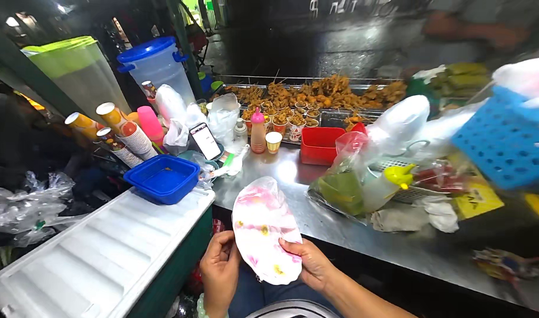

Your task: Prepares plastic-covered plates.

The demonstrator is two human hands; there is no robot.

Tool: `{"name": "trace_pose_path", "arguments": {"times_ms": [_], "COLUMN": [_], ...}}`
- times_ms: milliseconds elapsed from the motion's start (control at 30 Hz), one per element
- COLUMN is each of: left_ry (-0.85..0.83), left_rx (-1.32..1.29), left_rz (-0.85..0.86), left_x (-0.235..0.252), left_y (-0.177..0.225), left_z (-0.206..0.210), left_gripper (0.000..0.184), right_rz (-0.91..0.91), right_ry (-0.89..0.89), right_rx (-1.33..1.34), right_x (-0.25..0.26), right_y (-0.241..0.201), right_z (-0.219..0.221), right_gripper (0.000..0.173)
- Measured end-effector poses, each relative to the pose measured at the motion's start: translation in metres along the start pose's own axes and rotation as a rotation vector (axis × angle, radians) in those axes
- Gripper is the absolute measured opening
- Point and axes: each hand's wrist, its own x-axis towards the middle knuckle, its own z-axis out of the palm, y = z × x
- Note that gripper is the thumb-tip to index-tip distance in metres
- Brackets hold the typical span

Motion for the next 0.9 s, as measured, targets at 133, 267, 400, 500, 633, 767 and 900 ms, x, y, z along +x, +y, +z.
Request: {"name": "trace_pose_path", "arguments": {"times_ms": [133, 267, 400, 500, 633, 767, 900], "left_ry": [0.014, -0.003, -0.004, -0.028, -0.009, -0.006, -0.089], "left_rx": [0.084, 0.176, 0.131, 0.078, -0.002, 0.066, 0.195], "left_rz": [0.121, 0.237, 0.168, 0.157, 0.184, 0.259, 0.269], "left_x": [-0.008, -0.015, -0.019, -0.02, -0.012, 0.006, -0.006], "left_y": [-0.007, -0.013, -0.016, -0.013, -0.005, 0.002, -0.012], "left_z": [0.002, 0.003, 0.004, 0.004, 0.002, -0.005, 0.002], "left_gripper": [0.018, 0.014, 0.015, 0.02, 0.028, 0.031, 0.022], "right_rz": [0.017, 0.033, 0.039, 0.012, -0.031, 0.045, 0.011], "right_ry": [0.056, 0.132, 0.231, 0.25, 0.16, 0.145, 0.199], "right_rx": [-0.011, 0.014, 0.077, 0.032, -0.127, -0.103, 0.132], "right_x": [0.0, 0.002, 0.001, 0.0, 0.0, -0.002, -0.002], "right_y": [-0.002, -0.002, 0.0, 0.002, -0.006, -0.008, -0.003], "right_z": [0.0, 0.001, 0.004, 0.006, 0.003, 0.001, 0.008], "right_gripper": [0.015, 0.018, 0.02, 0.019, 0.022, 0.023, 0.022]}}
